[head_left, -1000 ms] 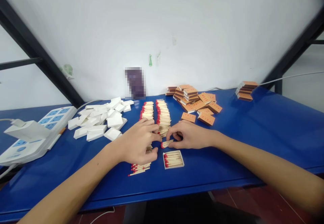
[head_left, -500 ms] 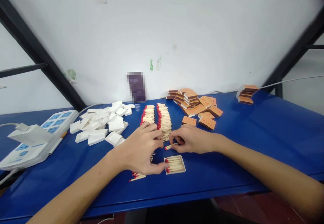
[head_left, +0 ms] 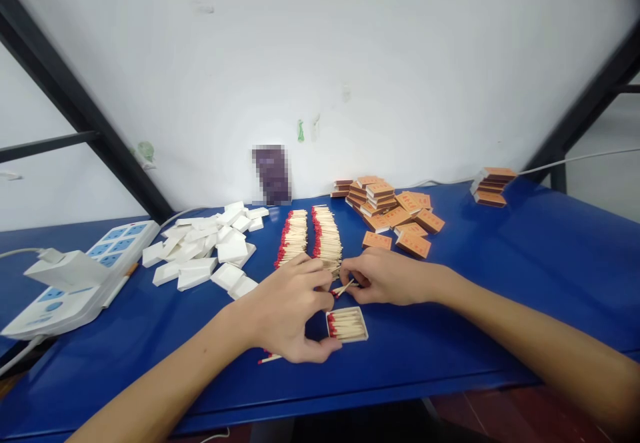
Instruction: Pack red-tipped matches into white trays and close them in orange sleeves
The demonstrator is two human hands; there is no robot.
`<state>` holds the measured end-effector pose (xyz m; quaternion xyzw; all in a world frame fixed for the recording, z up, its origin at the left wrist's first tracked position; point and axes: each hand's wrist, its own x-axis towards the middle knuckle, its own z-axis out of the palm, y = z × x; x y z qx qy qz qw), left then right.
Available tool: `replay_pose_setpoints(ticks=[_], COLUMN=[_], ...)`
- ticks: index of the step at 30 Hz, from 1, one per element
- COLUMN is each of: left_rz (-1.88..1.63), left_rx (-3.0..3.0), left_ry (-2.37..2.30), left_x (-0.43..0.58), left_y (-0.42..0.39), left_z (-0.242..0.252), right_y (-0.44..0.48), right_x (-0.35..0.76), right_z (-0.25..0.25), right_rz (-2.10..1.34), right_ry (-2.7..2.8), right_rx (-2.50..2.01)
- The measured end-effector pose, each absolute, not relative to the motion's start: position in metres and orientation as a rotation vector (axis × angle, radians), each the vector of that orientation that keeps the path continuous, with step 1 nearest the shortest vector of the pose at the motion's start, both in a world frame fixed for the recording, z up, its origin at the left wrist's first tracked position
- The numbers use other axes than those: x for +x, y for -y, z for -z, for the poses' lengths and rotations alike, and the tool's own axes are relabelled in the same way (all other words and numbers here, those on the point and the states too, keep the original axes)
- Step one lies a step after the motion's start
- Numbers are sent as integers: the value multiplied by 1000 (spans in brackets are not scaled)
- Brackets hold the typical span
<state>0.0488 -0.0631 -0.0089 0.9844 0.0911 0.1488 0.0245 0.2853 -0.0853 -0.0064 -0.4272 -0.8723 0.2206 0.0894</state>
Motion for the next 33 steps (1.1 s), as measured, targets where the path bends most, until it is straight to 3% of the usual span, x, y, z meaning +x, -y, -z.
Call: replay_pose_setpoints(ticks=[6, 14, 28, 33], left_rz=[-450, -474, -403, -399], left_rx=[3080, 3090, 3143, 3186], left_ry=[-336, -365, -377, -394], left_x=[47, 48, 48, 47], left_y=[60, 60, 56, 57], left_z=[6, 5, 9, 10], right_y=[82, 89, 94, 101], right_x=[286, 284, 284, 273], right_z=[9, 9, -5, -3], right_rz=[-666, -372, -850, -802], right_ry=[2580, 2726, 2493, 2586], right_rx=[-1321, -1350, -1199, -1160])
